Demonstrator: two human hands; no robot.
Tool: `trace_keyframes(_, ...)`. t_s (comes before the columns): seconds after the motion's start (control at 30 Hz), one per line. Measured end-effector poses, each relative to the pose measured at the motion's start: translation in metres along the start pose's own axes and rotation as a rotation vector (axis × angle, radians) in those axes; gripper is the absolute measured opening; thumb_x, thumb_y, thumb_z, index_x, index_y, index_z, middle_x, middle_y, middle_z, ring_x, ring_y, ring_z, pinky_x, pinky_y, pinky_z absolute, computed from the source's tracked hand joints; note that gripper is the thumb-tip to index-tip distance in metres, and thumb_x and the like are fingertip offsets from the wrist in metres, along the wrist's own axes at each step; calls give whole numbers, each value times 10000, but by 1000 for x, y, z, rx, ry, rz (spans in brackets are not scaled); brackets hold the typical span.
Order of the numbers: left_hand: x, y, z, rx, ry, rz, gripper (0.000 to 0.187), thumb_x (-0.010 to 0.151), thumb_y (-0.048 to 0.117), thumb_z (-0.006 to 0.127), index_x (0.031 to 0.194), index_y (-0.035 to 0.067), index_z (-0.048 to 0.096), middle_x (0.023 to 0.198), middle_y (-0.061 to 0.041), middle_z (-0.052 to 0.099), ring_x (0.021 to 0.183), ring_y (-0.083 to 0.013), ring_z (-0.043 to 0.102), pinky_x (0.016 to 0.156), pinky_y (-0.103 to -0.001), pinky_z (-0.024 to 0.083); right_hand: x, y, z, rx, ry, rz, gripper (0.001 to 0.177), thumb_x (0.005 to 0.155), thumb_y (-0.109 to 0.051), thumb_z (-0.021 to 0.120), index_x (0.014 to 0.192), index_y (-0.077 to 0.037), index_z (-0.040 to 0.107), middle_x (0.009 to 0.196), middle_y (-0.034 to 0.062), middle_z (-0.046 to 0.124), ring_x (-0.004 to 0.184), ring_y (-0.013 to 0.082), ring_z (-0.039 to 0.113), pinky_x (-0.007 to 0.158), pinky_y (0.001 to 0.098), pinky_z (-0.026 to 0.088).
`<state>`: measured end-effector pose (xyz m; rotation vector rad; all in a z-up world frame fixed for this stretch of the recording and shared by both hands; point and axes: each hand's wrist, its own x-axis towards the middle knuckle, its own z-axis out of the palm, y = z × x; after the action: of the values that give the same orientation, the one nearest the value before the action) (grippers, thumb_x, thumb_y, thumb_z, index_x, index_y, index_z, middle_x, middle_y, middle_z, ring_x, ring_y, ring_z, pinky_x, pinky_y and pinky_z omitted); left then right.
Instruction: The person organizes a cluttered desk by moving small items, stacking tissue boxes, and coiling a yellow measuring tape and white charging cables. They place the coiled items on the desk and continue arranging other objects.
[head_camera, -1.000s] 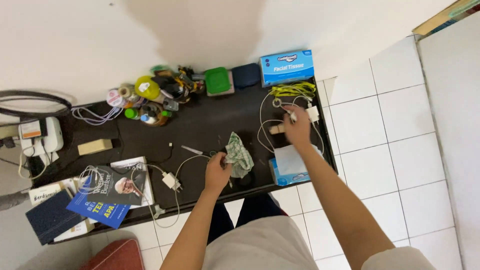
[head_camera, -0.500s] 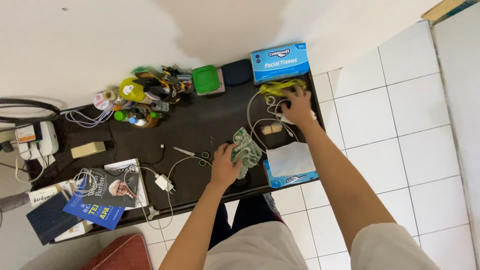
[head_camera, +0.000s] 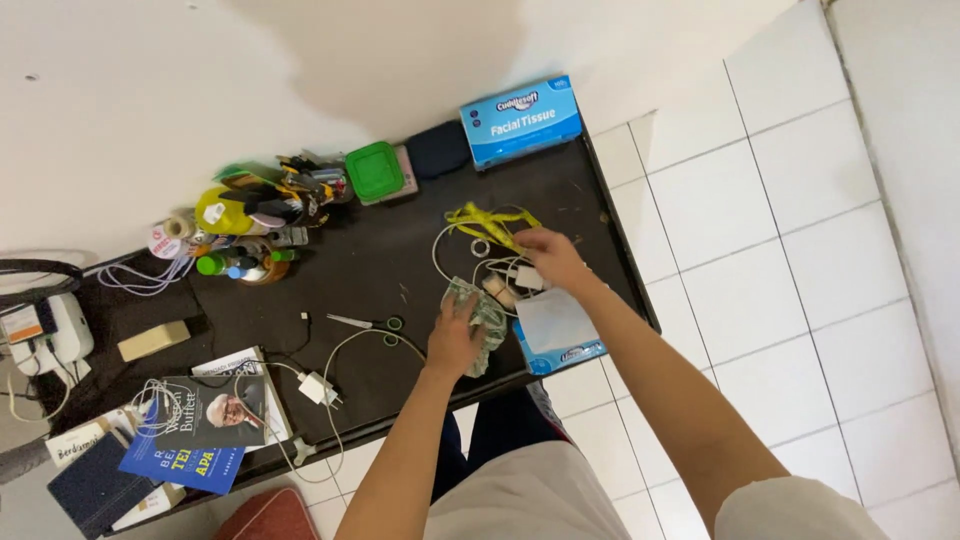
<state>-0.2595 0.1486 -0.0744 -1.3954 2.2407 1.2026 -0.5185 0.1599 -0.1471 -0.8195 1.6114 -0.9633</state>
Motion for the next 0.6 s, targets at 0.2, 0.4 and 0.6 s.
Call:
trace_keyframes(0.2, 2, -32, 8, 204, -3, -108, 562, 932, 215, 692, 1449, 166, 477, 1377, -170, 519, 1255, -349, 585, 898, -483, 582, -12, -28, -27, 41, 222, -25, 445, 811, -44, 749, 1252, -20, 695, 929, 124, 669, 880, 247, 661, 857, 459, 547)
trace_keyframes(0.4, -5, -49, -9, -18, 187, -242, 472, 936, 254, 696, 1348, 89, 535, 1308, -188, 579, 1191, -334, 613, 803, -431, 599, -3, -8, -53, -519, 365, -318, 96, 930, -67, 726, 838, -41, 730, 594, 22, 610, 508, 150, 569, 558, 261, 500)
trace_keyframes(0.6, -2, -76, 0, 140, 390, -336, 518, 929, 206, 721, 1377, 131, 474, 1401, -204, 448, 1337, -423, 422, 1018, -622, 430, -24, 23, -32, -682, 251, 0, 443, 908, -273, 718, 1277, -34, 661, 1188, 223, 596, 1124, 439, 623, 896, 561, 573)
